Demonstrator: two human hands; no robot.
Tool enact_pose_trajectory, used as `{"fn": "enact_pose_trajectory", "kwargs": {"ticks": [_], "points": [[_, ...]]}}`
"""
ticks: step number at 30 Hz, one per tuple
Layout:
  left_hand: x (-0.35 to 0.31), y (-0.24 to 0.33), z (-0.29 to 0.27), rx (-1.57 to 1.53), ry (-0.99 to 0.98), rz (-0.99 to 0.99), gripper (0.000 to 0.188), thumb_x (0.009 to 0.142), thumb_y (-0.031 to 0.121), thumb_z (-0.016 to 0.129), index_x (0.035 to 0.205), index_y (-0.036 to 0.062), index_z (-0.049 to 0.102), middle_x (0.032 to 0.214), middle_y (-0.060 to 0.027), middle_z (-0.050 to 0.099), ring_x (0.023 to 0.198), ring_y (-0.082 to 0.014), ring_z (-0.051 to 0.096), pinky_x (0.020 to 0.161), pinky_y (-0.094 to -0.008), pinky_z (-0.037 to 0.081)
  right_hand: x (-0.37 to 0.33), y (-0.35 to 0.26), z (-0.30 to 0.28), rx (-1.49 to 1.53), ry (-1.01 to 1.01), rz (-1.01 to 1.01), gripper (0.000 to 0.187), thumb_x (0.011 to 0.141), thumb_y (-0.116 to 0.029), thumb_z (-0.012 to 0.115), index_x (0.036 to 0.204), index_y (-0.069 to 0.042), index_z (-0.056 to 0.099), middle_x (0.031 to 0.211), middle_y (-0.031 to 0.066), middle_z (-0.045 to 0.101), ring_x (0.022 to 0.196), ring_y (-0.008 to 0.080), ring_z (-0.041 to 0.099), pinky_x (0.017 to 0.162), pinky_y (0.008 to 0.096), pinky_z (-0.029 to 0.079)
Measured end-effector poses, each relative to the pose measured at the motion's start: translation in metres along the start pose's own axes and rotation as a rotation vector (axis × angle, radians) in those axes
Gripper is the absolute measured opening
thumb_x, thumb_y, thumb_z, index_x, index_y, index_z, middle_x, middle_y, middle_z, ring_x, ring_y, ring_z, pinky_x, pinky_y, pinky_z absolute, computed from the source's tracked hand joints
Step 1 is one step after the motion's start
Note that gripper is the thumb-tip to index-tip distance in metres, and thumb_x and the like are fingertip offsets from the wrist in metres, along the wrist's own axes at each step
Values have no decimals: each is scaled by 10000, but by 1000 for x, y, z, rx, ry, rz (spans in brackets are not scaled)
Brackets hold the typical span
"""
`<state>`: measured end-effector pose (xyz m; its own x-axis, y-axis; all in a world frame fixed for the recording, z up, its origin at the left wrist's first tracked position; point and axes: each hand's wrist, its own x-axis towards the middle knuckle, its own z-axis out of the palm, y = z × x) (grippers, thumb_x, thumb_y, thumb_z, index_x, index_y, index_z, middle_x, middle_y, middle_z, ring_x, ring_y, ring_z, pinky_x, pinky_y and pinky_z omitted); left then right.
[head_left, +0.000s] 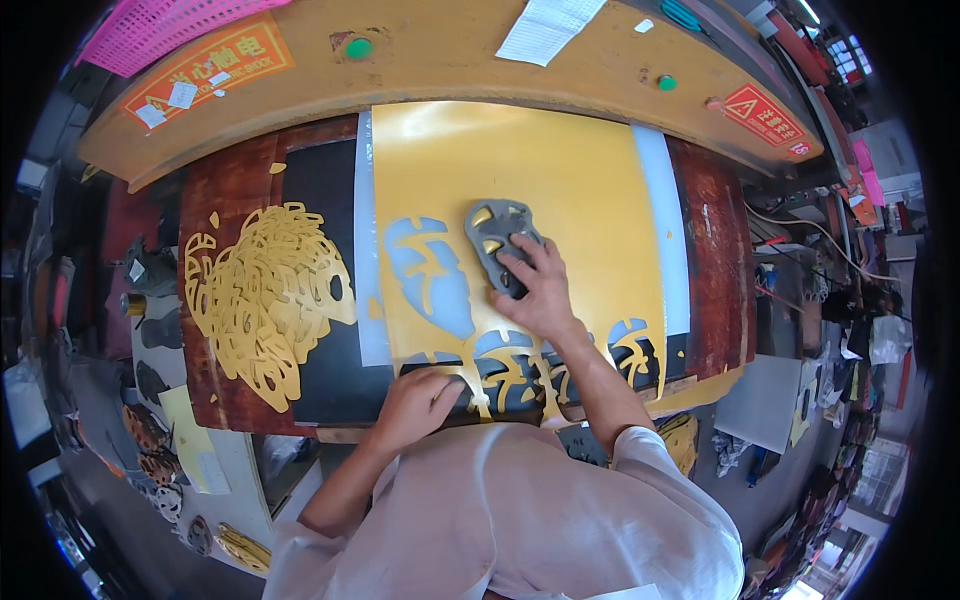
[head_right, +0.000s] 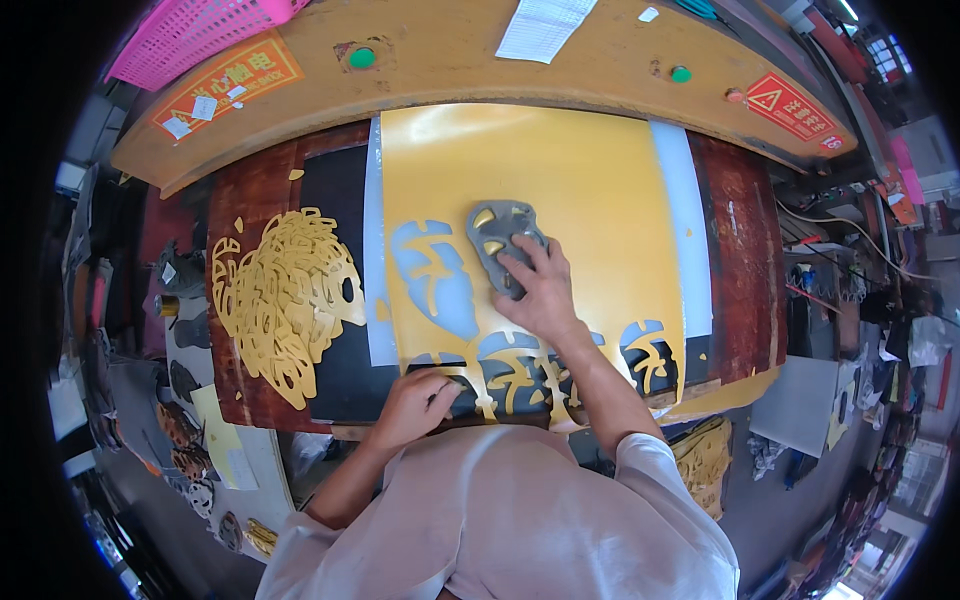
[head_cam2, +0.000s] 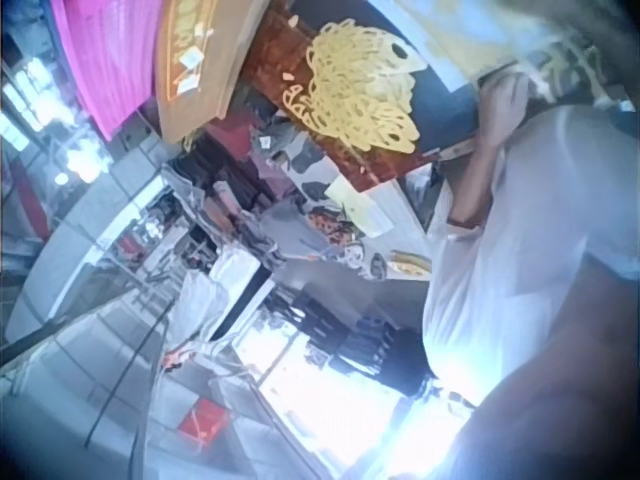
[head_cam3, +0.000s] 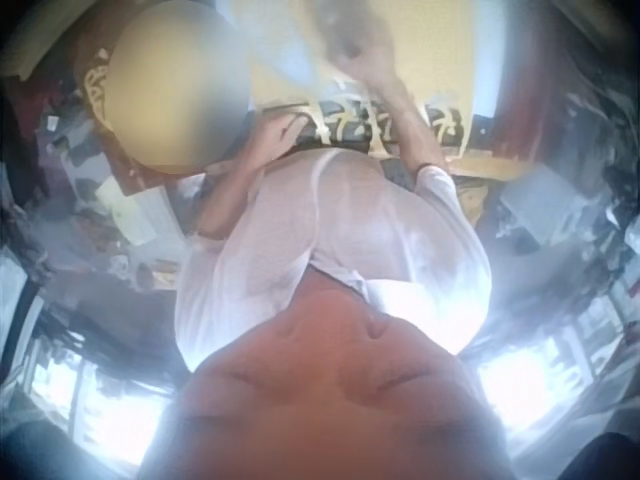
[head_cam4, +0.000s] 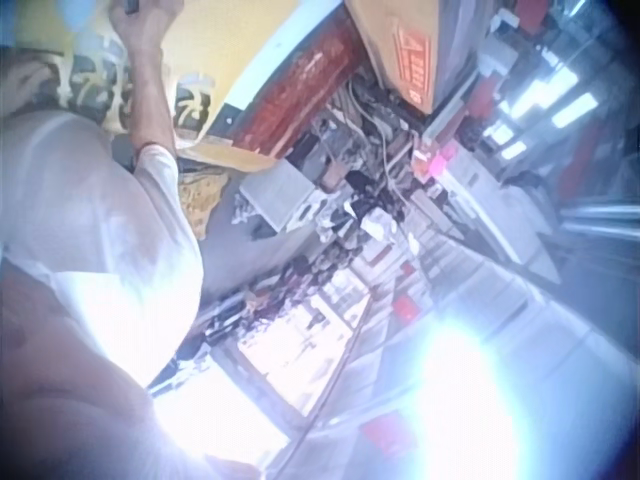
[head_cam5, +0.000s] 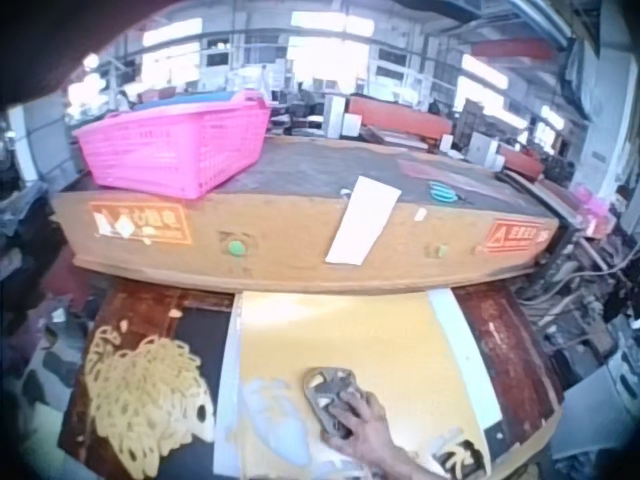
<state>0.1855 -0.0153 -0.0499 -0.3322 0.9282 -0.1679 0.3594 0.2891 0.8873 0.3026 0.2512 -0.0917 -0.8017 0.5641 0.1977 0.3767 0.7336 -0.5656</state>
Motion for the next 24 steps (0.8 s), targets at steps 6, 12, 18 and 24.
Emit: {"fn": "enact_pose_trajectory", "kwargs": {"ticks": [6,12,18,24], "points": [[-84,-44,8,70,309,-20,187,993,85,711,836,-4,665,805,-144,654,746,-354,667,704,-453,542,-2,24,-6,272,39,147,471,899,-302,865,1269,-26,772,1458,229,631,1345,422,602,1120,472,517],[-98,-84,48,438,533,134,103,981,95,688,896,36,678,964,-154,685,807,-356,682,725,-456,554,-83,95,-70,329,208,557,327,1010,-241,740,1230,-3,777,1155,173,774,1017,242,759,922,350,587],[-93,-98,60,652,666,148,142,960,197,714,873,91,680,905,-103,665,765,-348,671,667,-491,526,-169,95,-90,662,320,738,253,1032,-201,730,1149,15,793,934,30,769,882,94,683,808,272,548],[-92,-101,67,641,726,95,179,967,189,710,838,88,637,842,-114,622,709,-378,650,629,-489,507,-170,90,-87,838,289,582,233,1043,-178,732,1140,25,793,960,6,768,881,75,671,817,255,544]]}}
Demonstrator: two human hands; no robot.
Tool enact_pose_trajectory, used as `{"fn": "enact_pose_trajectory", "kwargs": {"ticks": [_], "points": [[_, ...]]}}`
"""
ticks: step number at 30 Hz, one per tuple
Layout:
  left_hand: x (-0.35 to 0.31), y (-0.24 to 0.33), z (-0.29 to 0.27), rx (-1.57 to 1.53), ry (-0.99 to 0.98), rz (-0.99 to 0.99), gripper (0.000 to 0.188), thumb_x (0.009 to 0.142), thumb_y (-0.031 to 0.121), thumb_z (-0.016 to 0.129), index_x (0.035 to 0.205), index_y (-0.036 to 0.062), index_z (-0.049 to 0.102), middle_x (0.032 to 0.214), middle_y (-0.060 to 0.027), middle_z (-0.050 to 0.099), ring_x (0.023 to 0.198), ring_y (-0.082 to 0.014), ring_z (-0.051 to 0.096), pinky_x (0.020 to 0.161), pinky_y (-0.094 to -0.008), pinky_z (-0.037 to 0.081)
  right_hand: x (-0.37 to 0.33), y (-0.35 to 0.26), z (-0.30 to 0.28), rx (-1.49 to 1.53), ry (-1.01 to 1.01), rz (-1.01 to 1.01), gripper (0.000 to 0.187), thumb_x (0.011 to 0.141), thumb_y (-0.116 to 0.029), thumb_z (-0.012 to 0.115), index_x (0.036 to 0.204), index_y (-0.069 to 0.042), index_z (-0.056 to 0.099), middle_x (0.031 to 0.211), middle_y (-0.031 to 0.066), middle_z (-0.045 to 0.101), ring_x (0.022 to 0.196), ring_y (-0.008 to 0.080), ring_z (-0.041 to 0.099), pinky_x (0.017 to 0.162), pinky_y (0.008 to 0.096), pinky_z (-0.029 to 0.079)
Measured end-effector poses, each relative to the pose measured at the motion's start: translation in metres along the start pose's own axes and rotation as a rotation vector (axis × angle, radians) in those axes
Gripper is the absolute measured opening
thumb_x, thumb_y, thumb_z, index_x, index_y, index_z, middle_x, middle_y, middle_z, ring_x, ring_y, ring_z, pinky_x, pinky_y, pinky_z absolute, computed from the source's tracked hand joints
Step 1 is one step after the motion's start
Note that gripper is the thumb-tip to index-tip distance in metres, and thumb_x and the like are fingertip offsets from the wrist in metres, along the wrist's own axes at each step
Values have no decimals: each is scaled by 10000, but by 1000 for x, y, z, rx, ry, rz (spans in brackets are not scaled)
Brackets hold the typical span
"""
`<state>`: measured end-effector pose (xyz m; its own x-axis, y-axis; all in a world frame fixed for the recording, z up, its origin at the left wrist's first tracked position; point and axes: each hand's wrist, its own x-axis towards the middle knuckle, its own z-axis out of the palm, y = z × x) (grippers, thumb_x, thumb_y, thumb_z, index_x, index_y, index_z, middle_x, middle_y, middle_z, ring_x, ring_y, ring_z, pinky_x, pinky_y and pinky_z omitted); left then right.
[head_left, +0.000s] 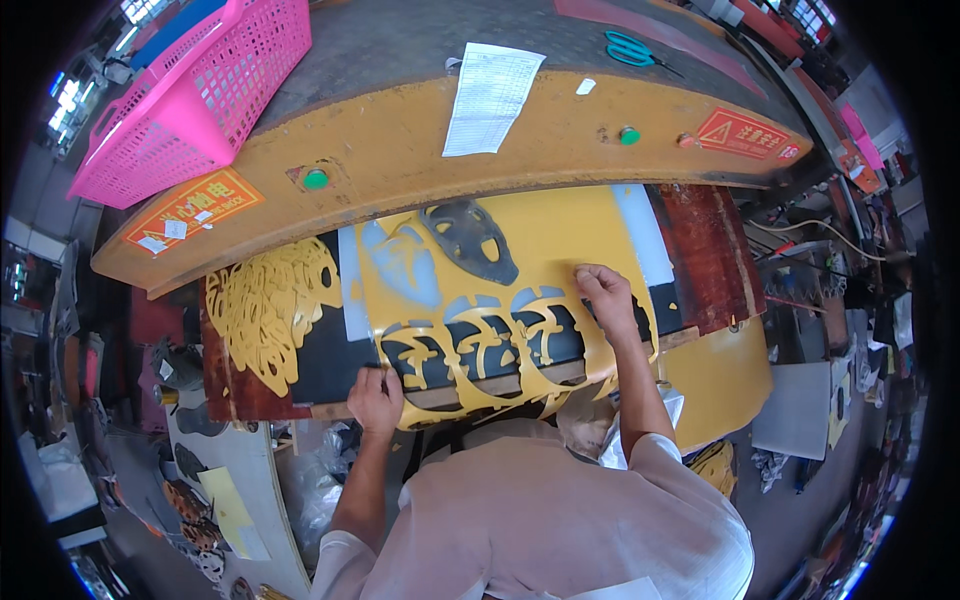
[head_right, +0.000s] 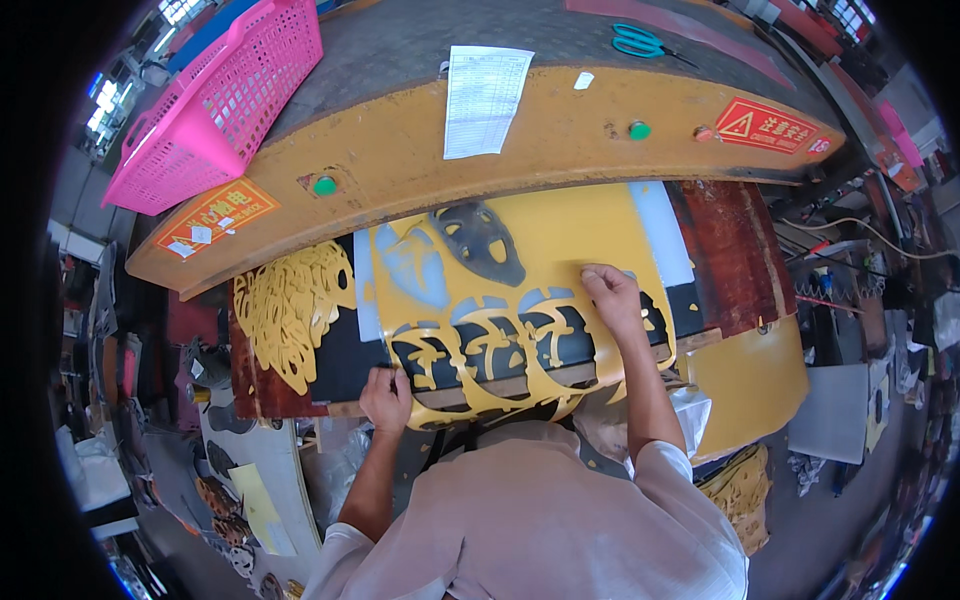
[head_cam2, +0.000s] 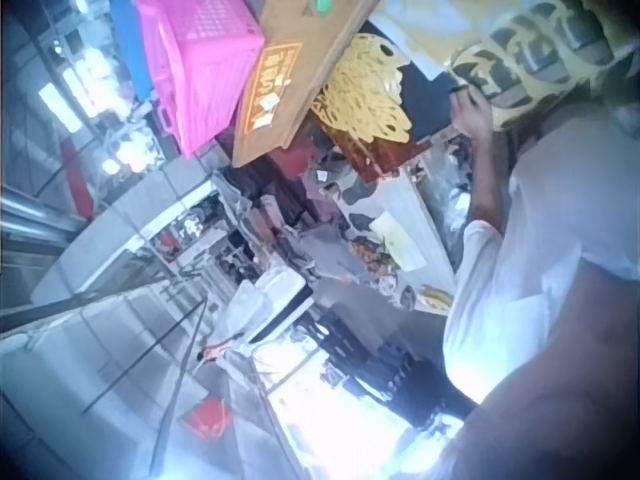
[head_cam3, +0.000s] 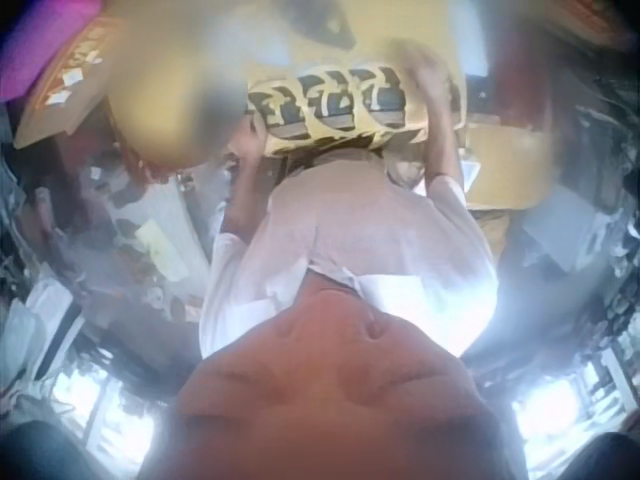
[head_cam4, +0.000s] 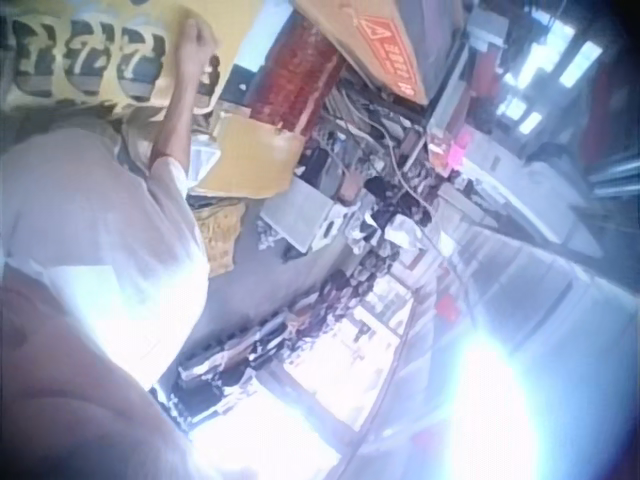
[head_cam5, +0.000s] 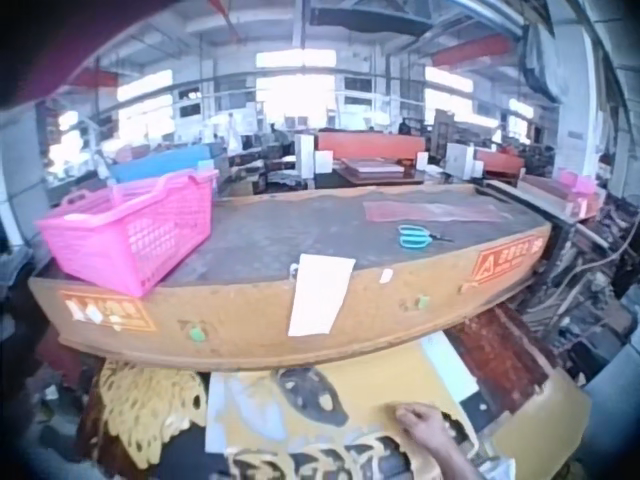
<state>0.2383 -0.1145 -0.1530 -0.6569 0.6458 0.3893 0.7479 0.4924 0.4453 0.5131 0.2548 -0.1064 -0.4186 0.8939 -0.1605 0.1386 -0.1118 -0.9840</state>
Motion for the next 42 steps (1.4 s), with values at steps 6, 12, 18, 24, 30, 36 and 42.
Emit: {"fn": "enact_pose_trajectory", "kwargs": {"ticks": [6,12,18,24,30,36,42], "points": [[-2,-2,8,19,86,20,205,961,181,713,805,80,628,799,-112,621,688,-364,646,618,-473,511,-36,10,21,5,-115,30,247,1060,-195,724,1176,14,784,991,7,759,905,94,679,863,264,548],[-3,2,5,-24,37,-57,227,897,216,757,763,112,605,767,-93,618,699,-364,646,634,-495,514,-33,10,48,-161,-170,-117,230,1032,-162,750,1176,14,785,1065,72,760,935,115,692,863,277,558],[0,6,0,-2,-56,-153,261,860,240,790,750,116,588,764,-98,618,704,-374,644,641,-506,509,0,-4,62,-259,-214,-173,236,1036,-122,743,1217,28,762,1178,91,722,1006,147,719,909,289,567],[4,8,-8,-109,-94,-169,246,881,193,800,766,89,608,761,-102,618,667,-355,632,618,-478,501,34,-32,97,-647,-218,-311,539,878,-238,872,1353,-26,729,1480,278,582,1396,418,577,1147,458,500],[53,28,-42,-444,-149,-362,149,956,82,758,868,6,665,791,-140,619,637,-275,625,595,-408,489,54,-38,160,-971,-359,-416,766,788,-418,908,1457,-113,690,1626,300,433,1475,496,449,1216,537,425],[192,30,8,-360,-146,40,55,970,54,713,1001,9,712,946,-150,692,886,-390,674,773,-465,551,63,-27,180,-991,-273,-503,704,766,-427,868,1402,-164,722,1572,230,479,1427,483,432,1177,569,429],[334,8,103,-87,-349,334,470,1033,254,667,1439,23,621,1535,-227,574,1458,-395,524,1237,-514,394,65,-26,179,-987,-247,-517,664,758,-418,876,1354,-157,747,1537,226,513,1414,486,457,1156,568,451]]}}
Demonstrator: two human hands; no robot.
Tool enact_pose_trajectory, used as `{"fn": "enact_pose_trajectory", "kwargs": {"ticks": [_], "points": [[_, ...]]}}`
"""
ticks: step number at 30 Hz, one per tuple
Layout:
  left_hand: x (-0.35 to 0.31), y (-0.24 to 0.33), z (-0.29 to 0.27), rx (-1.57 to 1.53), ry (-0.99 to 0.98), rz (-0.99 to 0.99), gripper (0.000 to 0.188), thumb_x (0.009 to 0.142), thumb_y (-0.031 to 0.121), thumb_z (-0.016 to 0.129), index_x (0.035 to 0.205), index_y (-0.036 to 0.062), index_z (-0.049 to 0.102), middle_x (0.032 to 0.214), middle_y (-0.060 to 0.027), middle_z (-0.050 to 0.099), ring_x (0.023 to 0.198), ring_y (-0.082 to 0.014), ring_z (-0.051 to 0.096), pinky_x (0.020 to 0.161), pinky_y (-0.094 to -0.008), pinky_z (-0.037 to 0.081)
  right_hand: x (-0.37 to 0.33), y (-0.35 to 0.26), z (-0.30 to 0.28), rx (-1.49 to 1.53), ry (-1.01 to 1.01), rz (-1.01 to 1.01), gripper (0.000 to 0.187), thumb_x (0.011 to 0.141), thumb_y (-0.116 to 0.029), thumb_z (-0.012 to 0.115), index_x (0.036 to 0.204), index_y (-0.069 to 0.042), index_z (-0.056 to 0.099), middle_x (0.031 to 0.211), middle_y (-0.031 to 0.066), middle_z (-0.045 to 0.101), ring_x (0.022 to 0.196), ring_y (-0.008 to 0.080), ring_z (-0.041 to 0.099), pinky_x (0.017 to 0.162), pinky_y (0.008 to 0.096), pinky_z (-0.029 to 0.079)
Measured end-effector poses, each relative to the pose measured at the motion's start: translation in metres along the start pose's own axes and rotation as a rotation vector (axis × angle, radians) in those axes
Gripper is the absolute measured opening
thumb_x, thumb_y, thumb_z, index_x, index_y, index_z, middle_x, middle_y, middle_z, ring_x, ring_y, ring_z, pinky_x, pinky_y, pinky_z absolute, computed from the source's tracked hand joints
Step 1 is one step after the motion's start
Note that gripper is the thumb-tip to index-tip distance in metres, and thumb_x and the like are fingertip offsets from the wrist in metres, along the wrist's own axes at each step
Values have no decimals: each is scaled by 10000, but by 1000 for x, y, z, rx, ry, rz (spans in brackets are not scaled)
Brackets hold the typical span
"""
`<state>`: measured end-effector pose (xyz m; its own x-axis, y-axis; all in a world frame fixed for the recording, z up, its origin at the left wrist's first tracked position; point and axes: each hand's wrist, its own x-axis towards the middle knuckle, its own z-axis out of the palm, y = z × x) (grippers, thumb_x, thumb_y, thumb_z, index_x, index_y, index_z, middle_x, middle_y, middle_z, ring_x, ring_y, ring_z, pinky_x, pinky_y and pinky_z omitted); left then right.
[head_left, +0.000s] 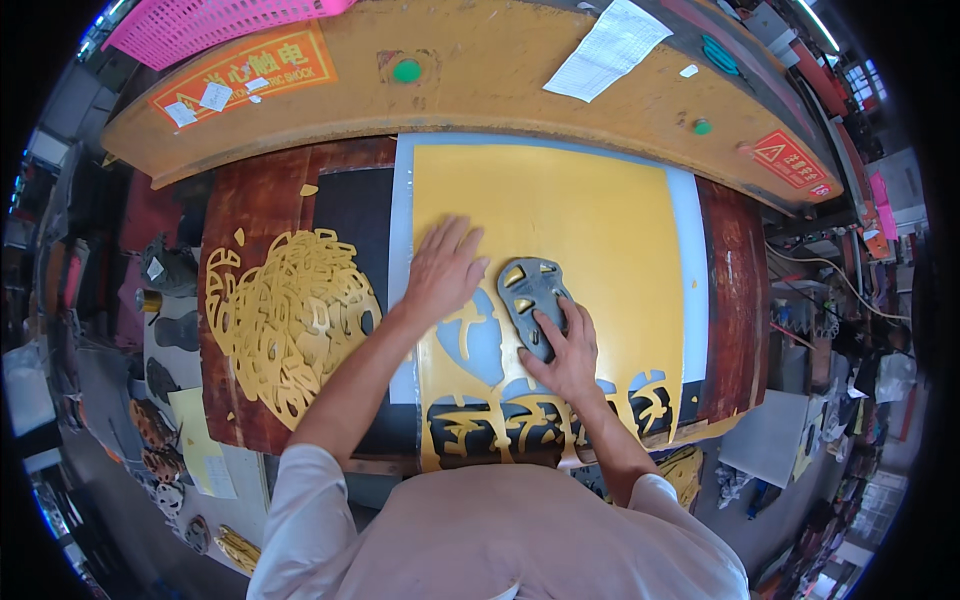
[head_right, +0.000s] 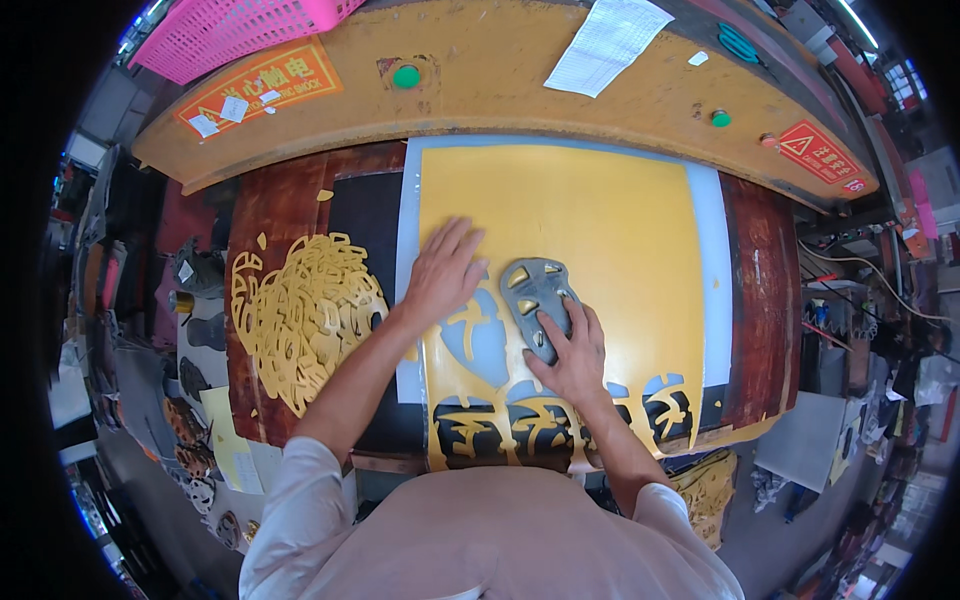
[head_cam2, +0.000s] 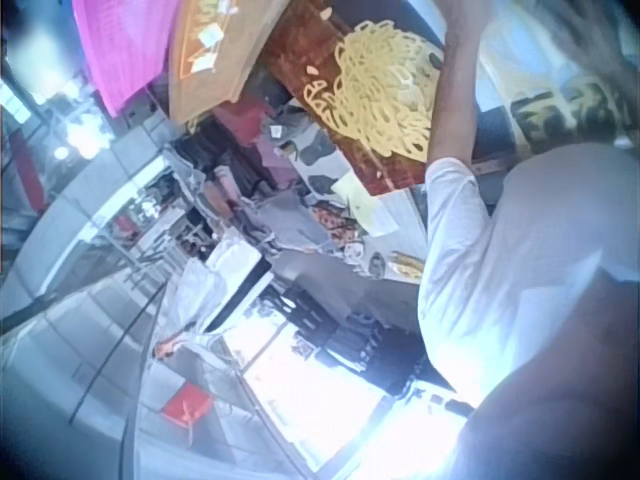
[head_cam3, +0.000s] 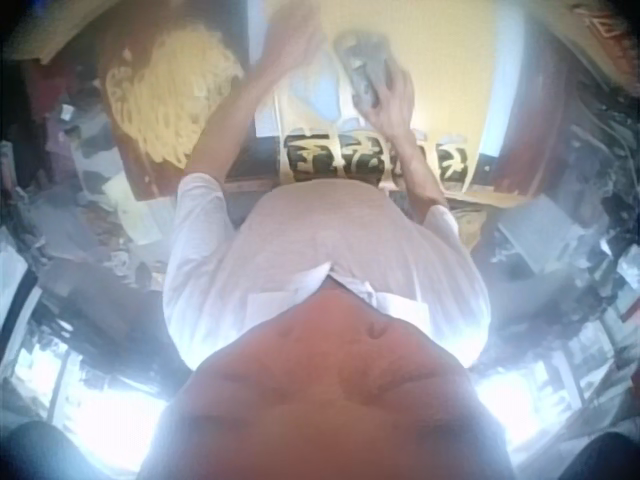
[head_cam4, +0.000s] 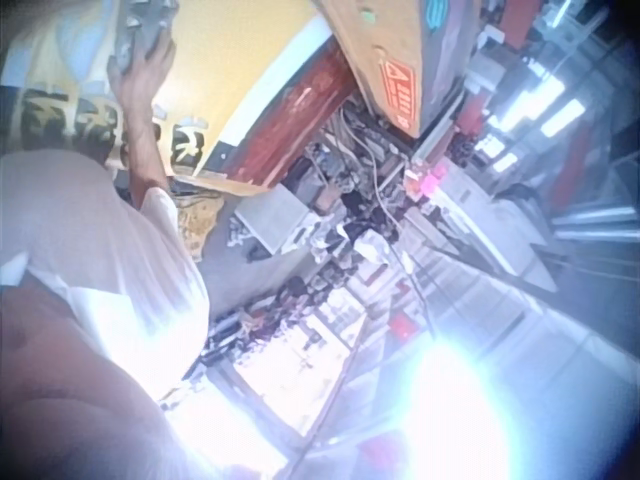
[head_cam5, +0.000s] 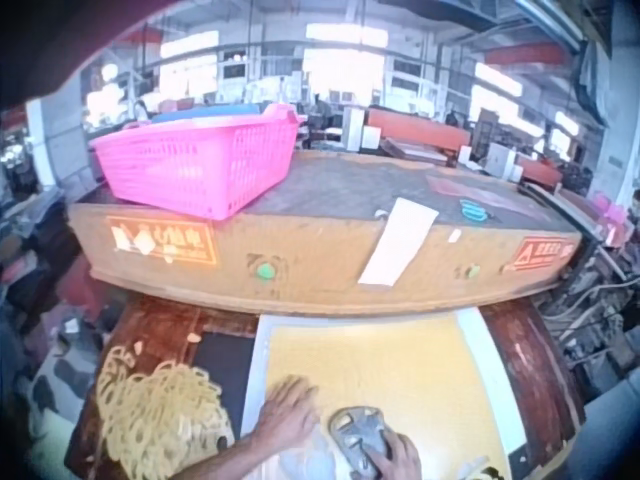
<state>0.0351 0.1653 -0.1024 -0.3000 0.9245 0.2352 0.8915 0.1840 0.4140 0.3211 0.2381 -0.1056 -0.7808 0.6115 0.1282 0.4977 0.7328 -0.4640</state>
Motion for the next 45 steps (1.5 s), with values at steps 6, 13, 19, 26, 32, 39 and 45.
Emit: {"fn": "enact_pose_trajectory", "kwargs": {"ticks": [6,13,19,26,32,39,45], "points": [[87,-86,30,223,-223,-231,717,1080,470,535,1668,79,411,1783,-122,317,1669,-290,233,1354,-545,147,4,5,3,19,14,-22,650,729,-373,899,1318,-140,756,1486,254,540,1364,515,500,1106,605,478],[72,-93,19,222,-182,-301,697,1063,410,582,1626,26,435,1724,-168,393,1634,-347,301,1325,-569,222,0,3,-7,69,-11,12,676,765,-359,907,1367,-103,731,1535,276,513,1382,519,511,1143,574,473],[-80,-37,-39,37,64,-199,502,987,188,685,1417,-59,608,1470,-287,612,1431,-482,532,1217,-570,411,-48,19,-43,395,96,303,547,907,-199,834,1398,-4,690,1512,264,573,1388,415,585,1168,462,483],[-304,138,-62,-307,197,-201,265,939,91,701,1190,13,735,1196,-182,716,1104,-404,658,1008,-490,521,-151,28,-68,448,232,452,382,929,-166,767,1263,18,742,1314,227,701,1256,376,672,1088,421,530],[-322,144,-32,39,225,-258,175,947,212,717,1079,104,754,1081,-98,679,1036,-333,659,883,-474,509,-157,-12,-97,464,233,146,320,932,-146,752,1216,2,759,1271,217,723,1201,384,694,1052,420,548],[-320,141,-21,188,381,-239,64,916,216,703,940,161,728,990,-42,656,923,-290,681,755,-472,520,-238,-33,-112,483,64,131,302,937,-133,762,1194,26,763,1228,224,730,1162,387,701,1034,424,552],[-317,131,3,183,375,-414,154,970,276,667,925,142,729,968,-76,667,911,-339,687,787,-504,535,-327,-35,-103,459,-53,237,322,970,-177,753,1250,-17,769,1183,199,748,1090,308,731,969,384,574]]}}
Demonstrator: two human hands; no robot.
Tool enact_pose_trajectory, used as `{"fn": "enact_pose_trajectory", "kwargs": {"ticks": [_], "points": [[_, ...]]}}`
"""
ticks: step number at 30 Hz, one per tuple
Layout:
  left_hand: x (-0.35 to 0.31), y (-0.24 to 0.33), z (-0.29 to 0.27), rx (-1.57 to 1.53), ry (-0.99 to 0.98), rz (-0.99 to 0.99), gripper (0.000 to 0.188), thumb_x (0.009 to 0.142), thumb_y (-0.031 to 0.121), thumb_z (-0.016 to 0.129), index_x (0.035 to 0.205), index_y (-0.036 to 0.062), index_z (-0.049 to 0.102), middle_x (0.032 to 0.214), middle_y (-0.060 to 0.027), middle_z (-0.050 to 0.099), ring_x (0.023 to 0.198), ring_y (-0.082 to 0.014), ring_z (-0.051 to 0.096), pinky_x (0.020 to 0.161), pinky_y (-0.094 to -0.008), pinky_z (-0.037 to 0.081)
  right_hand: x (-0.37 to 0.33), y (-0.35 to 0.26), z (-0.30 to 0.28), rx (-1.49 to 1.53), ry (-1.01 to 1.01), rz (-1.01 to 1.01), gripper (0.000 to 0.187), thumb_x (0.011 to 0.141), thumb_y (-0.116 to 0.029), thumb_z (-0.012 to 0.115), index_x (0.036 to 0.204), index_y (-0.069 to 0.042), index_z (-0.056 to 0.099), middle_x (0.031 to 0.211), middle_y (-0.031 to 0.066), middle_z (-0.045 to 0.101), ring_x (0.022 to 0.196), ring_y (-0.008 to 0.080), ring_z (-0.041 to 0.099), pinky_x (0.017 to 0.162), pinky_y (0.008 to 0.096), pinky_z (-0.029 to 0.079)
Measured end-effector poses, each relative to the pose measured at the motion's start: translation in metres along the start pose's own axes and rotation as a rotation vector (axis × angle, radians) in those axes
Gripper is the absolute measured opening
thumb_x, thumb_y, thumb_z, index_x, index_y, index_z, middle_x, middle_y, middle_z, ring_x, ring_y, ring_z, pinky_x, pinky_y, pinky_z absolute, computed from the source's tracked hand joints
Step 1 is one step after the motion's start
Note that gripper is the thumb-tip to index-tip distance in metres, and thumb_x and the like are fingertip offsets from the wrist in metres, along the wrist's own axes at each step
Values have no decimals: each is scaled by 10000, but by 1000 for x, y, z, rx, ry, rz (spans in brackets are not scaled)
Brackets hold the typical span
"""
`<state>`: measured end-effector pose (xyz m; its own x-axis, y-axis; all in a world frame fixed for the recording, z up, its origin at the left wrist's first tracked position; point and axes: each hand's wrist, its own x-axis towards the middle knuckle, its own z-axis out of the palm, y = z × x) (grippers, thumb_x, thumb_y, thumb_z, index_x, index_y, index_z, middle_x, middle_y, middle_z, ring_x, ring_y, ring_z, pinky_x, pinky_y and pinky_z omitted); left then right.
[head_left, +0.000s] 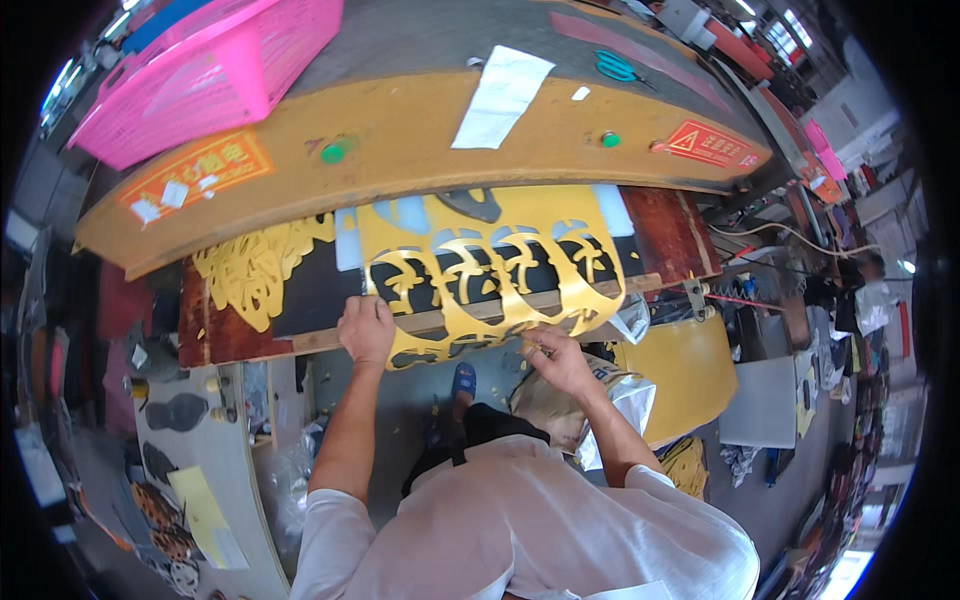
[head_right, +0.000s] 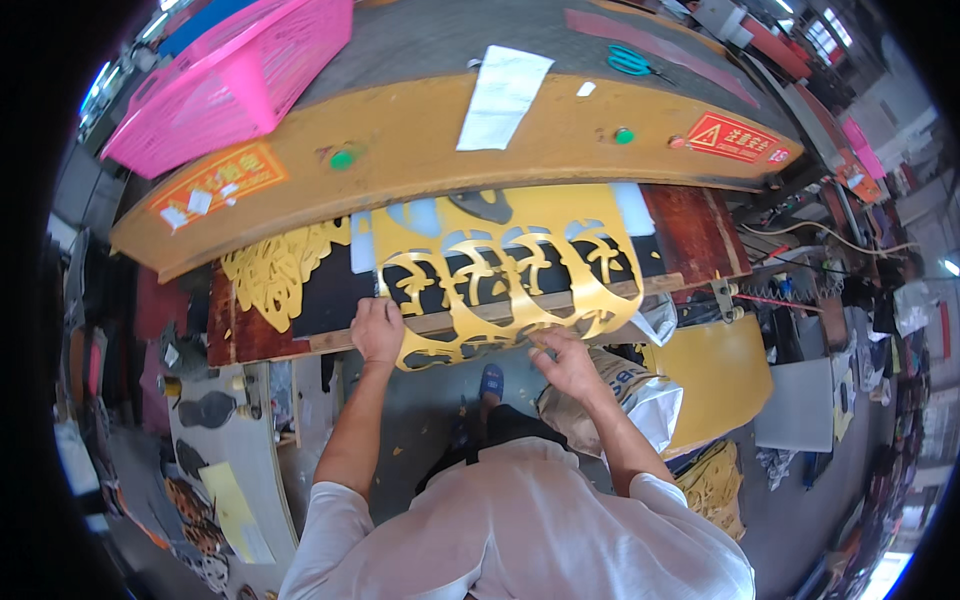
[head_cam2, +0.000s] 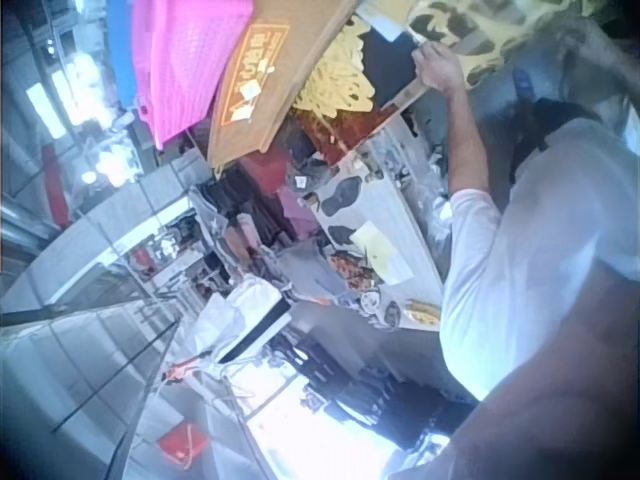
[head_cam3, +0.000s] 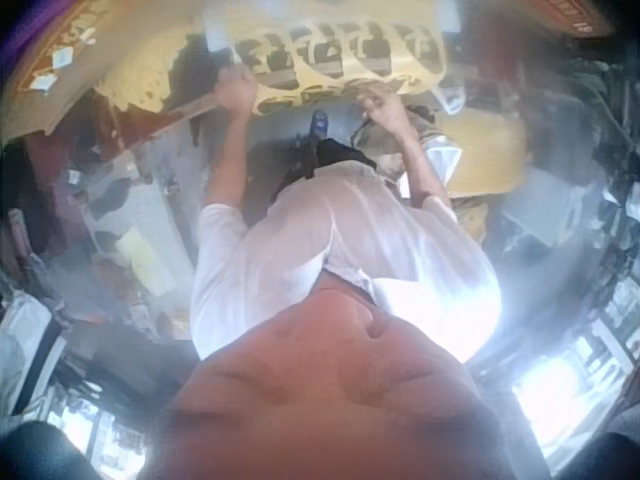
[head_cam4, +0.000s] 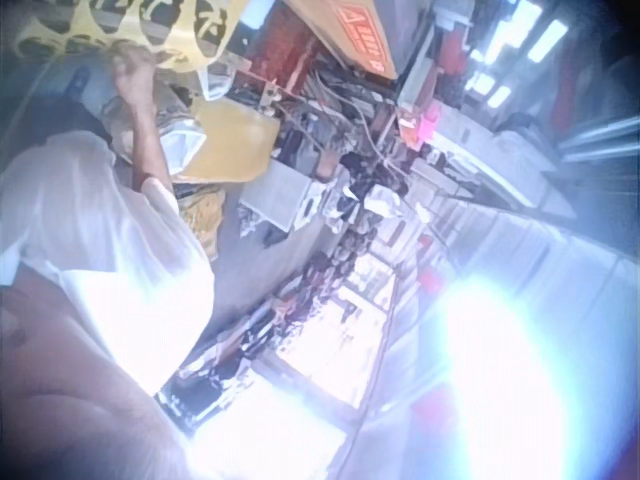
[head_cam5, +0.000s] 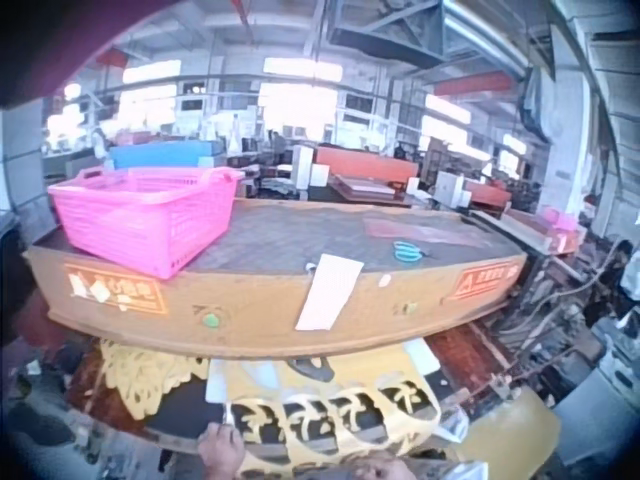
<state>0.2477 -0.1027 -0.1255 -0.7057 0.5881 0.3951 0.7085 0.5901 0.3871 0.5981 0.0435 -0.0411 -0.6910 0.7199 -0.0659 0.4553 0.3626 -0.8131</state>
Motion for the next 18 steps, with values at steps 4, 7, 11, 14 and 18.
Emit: {"fn": "enact_pose_trajectory", "kwargs": {"ticks": [4,7,11,14,18], "points": [[-3,3,9,30,76,-19,182,977,300,651,937,140,726,975,-85,677,911,-355,687,803,-517,533,6,23,-26,249,227,55,429,1033,-248,729,1396,-22,691,1048,70,712,928,96,651,842,279,548],[-5,5,14,28,105,-10,193,978,306,643,943,134,723,980,-90,679,915,-364,687,805,-521,529,43,42,-64,299,473,-70,568,1057,-254,687,1511,68,574,862,-10,631,832,63,572,775,257,509],[-6,2,21,23,142,27,191,969,294,642,934,120,712,972,-99,676,912,-375,685,795,-525,525,102,33,-122,287,825,55,690,1040,-243,661,1575,126,428,929,72,699,847,144,639,823,303,549],[-5,-2,23,9,167,50,188,975,281,629,953,109,701,966,-121,672,887,-407,681,775,-548,529,137,19,-139,95,812,-136,594,1048,-251,660,1527,59,498,1025,150,750,862,229,693,828,359,570],[-3,-4,16,51,180,54,149,925,260,659,905,115,690,917,-127,659,840,-411,675,742,-548,530,122,46,-101,-8,653,-92,476,1057,-191,659,1474,26,586,992,144,673,859,233,668,820,380,568]]}}
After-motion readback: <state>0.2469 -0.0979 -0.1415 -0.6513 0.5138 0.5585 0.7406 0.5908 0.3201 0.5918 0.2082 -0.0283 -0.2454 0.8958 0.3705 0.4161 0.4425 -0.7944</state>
